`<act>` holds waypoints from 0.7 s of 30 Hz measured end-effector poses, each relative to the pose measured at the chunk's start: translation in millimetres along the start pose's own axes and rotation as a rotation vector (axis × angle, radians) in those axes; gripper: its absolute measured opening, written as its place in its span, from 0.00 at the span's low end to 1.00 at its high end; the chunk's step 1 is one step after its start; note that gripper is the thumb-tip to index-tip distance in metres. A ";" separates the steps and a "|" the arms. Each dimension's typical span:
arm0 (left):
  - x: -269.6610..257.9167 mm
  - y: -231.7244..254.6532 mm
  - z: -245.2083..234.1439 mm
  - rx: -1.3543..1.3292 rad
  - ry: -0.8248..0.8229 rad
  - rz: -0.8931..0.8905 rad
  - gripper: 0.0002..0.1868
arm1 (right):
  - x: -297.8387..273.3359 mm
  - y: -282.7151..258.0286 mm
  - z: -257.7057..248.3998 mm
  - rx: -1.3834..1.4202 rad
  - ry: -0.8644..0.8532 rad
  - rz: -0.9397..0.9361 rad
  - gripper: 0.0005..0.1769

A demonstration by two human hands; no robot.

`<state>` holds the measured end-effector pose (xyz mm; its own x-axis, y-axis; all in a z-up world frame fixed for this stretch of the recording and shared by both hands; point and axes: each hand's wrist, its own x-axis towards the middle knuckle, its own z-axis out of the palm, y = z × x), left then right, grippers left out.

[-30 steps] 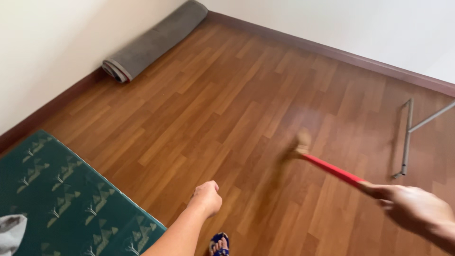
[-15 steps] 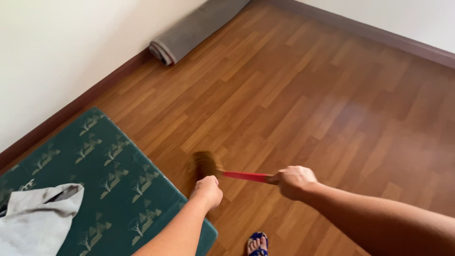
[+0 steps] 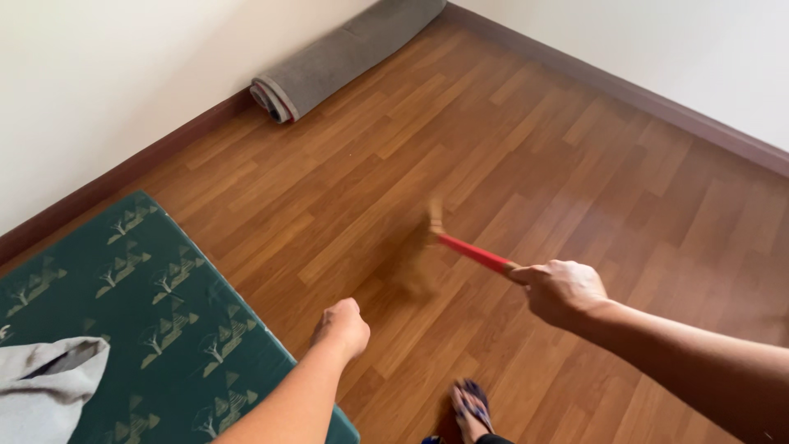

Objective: The person sweeps a wooden floor using a small broom, gathering scattered debris and paper into a pile. The person moves around the room, sweeping near a mattress, a clothes rack, and a storage shelf.

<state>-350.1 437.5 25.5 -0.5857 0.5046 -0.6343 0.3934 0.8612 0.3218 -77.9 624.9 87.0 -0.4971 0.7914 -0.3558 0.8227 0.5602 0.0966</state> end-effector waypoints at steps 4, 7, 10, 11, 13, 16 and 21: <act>11.4 21.2 -18.0 -0.096 0.223 0.213 0.22 | 15.2 -27.4 -11.8 0.138 0.101 -0.161 0.19; 23.8 36.6 -34.7 -0.091 0.334 0.298 0.21 | 43.8 -58.2 -12.1 0.103 -0.001 -0.256 0.20; 37.0 52.4 -51.1 -0.083 0.322 0.251 0.20 | 80.2 -71.6 0.2 0.050 -0.096 -0.321 0.23; 41.3 57.4 -57.3 -0.082 0.312 0.226 0.20 | 94.4 -68.7 5.0 0.017 -0.109 -0.341 0.25; 53.6 70.4 -67.8 -0.063 0.324 0.205 0.20 | 128.5 -49.4 16.0 -0.071 -0.153 -0.307 0.21; 72.2 87.7 -81.3 -0.028 0.329 0.164 0.21 | 169.8 23.1 25.3 -0.137 -0.279 -0.164 0.29; 91.8 129.7 -88.7 0.001 0.258 0.027 0.26 | 211.7 150.2 8.2 -0.117 -0.305 0.219 0.23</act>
<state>-415.7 600.9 71.4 -0.7365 0.5264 -0.4248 0.4121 0.8472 0.3353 -57.2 874.7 18.6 -0.1938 0.7962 -0.5732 0.8544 0.4242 0.3002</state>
